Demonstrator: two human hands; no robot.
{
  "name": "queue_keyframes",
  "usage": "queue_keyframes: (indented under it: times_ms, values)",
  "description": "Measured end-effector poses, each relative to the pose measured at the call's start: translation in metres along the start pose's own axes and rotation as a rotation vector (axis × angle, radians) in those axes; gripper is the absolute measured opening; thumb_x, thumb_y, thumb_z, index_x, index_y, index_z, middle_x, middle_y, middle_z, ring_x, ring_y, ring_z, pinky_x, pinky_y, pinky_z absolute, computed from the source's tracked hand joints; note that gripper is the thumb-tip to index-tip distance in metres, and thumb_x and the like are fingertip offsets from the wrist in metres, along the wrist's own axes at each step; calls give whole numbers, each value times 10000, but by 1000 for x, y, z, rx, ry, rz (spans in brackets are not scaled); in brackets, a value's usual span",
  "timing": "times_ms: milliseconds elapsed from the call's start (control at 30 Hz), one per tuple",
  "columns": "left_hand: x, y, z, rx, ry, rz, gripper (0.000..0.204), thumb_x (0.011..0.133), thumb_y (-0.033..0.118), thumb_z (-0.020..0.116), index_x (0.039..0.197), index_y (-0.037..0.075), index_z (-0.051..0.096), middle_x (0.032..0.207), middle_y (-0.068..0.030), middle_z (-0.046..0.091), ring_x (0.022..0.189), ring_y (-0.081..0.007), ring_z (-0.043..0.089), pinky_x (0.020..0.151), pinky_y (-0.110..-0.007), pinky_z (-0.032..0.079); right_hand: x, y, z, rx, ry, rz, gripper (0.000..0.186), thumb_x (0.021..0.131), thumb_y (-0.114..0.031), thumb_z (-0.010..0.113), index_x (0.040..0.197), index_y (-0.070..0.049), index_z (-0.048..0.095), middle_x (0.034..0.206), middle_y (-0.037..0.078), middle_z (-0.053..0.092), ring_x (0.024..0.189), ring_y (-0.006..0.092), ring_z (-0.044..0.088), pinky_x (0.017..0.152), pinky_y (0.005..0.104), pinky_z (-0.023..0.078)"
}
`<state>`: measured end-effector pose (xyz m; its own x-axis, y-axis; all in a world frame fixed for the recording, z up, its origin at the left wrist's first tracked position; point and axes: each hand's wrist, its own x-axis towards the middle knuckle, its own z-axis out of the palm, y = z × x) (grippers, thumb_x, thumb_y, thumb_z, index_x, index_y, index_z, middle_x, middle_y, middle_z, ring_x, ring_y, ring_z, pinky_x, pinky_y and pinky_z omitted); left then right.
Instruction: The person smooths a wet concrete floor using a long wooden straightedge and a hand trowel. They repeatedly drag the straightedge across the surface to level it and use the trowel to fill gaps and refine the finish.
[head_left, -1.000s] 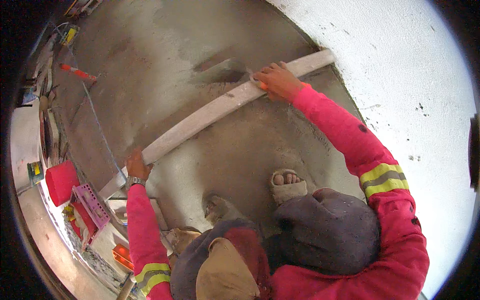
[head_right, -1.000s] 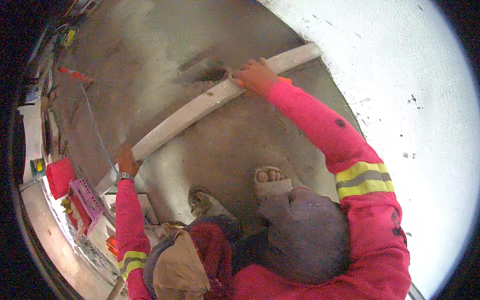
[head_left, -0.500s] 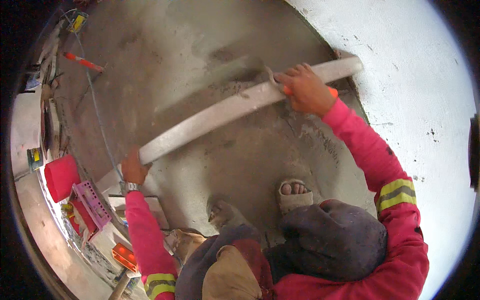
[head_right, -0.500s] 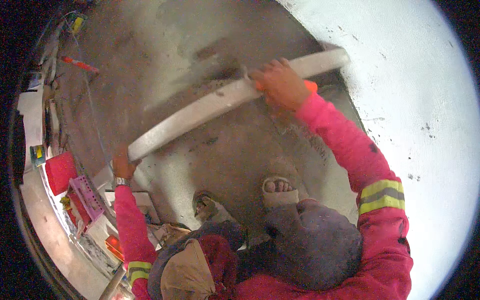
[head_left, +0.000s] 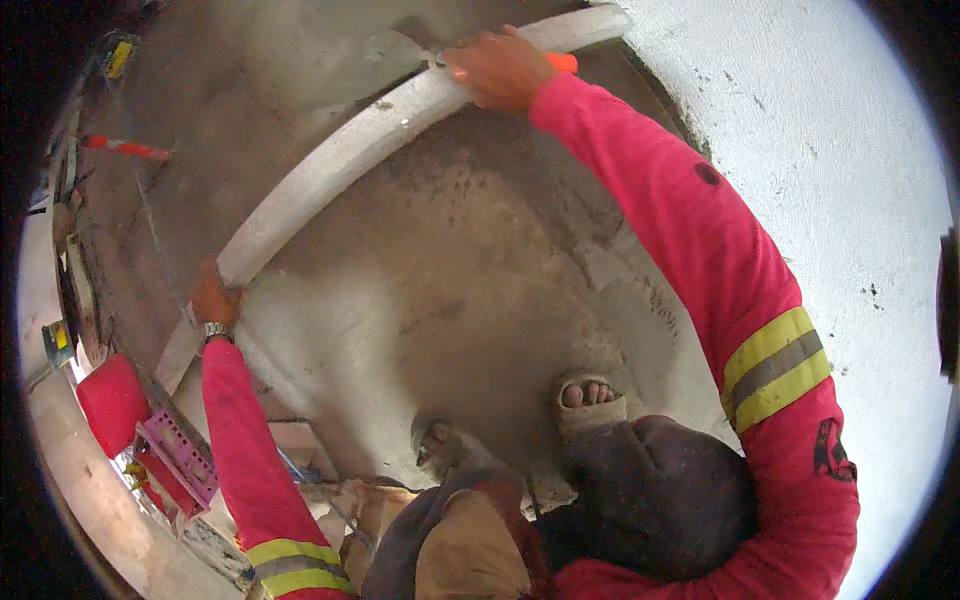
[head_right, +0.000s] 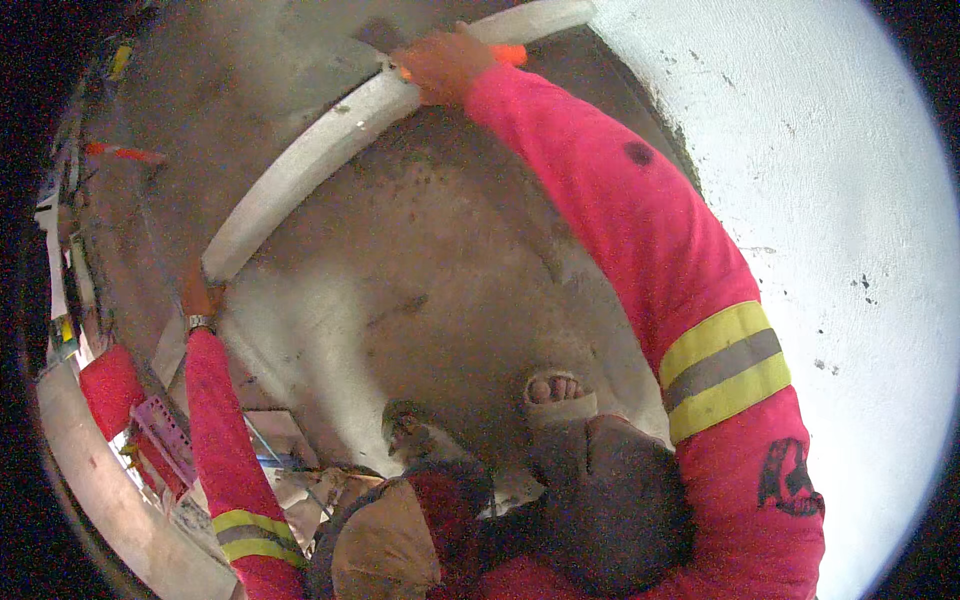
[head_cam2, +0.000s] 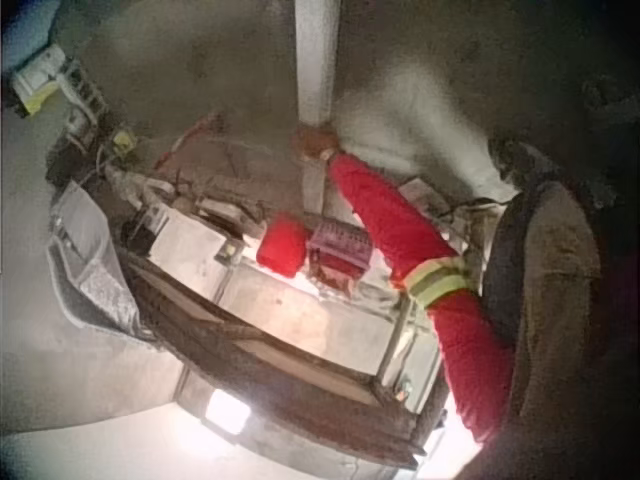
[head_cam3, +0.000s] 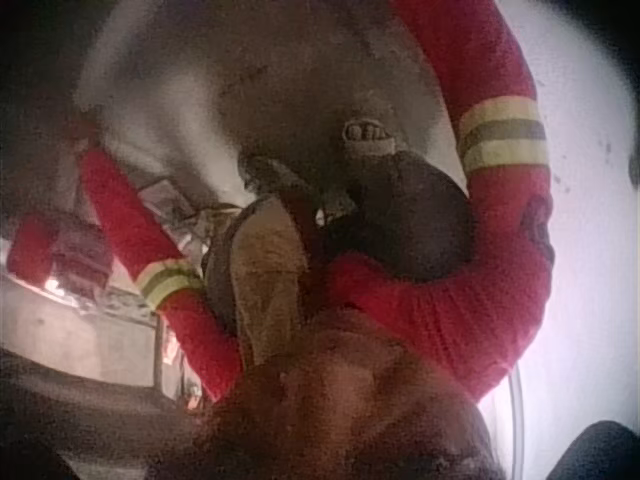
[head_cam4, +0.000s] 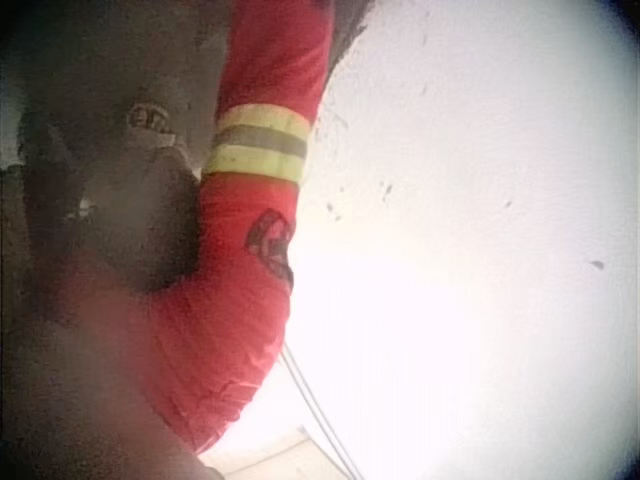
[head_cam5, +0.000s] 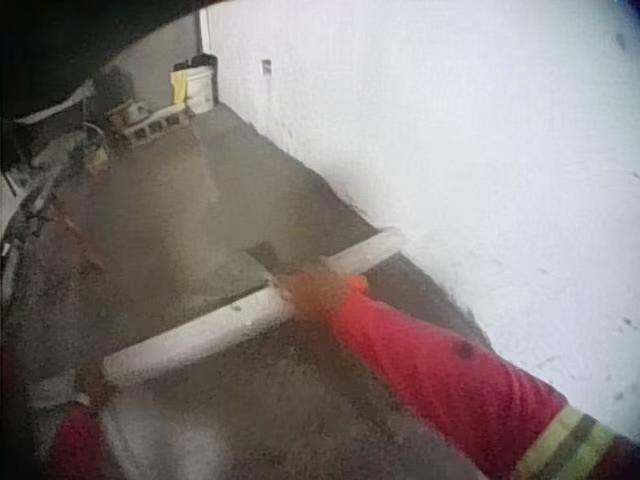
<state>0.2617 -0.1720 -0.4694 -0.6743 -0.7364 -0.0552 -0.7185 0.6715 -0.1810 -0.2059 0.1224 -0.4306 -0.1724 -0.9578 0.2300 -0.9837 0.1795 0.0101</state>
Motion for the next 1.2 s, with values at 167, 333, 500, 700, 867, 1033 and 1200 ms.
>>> queue_keyframes:
  times_ms: [167,333,500,700,867,1033,1200]
  values:
    - [25,-12,6,-21,-34,-14,756,636,164,752,1292,88,383,1201,-170,519,1098,-343,498,915,-420,406,34,2,0,107,-46,77,353,696,-145,581,1048,-113,585,930,134,631,901,322,603,775,450,466]
    - [35,-7,11,34,-44,-51,823,630,194,762,1328,69,345,1248,-171,483,1130,-335,475,928,-416,399,42,9,-2,158,-64,104,207,752,-172,538,908,-59,614,884,184,632,838,342,611,721,453,469]
    - [44,-35,18,33,-28,79,913,579,245,802,1331,35,329,1248,-177,481,1135,-329,474,931,-406,402,47,13,2,182,-5,23,204,736,-146,540,903,-56,615,869,169,639,825,357,610,720,457,470]
    - [34,-62,23,94,-39,81,952,542,254,824,1325,30,332,1238,-184,486,1128,-327,482,936,-406,403,55,2,-13,125,-141,-3,204,723,-140,541,895,-59,615,846,170,639,815,353,614,708,463,467]
    - [13,2,0,46,14,69,886,560,207,818,1296,28,359,1219,-183,498,1115,-331,488,927,-407,411,40,12,-7,124,-109,34,263,709,-163,569,957,-81,599,828,158,631,814,334,619,715,444,473]
    - [1,35,-35,53,-166,-78,831,580,173,809,1276,32,378,1198,-179,506,1121,-337,479,932,-424,400,28,1,-19,46,-243,101,423,648,-161,592,1071,-156,606,870,111,653,862,316,622,770,472,476]
    - [-15,46,-33,-18,-154,-117,858,584,172,809,1300,29,358,1230,-175,487,1146,-341,454,953,-429,377,12,1,-9,85,-152,128,262,656,-220,646,913,-177,637,928,85,644,913,311,614,750,523,454]
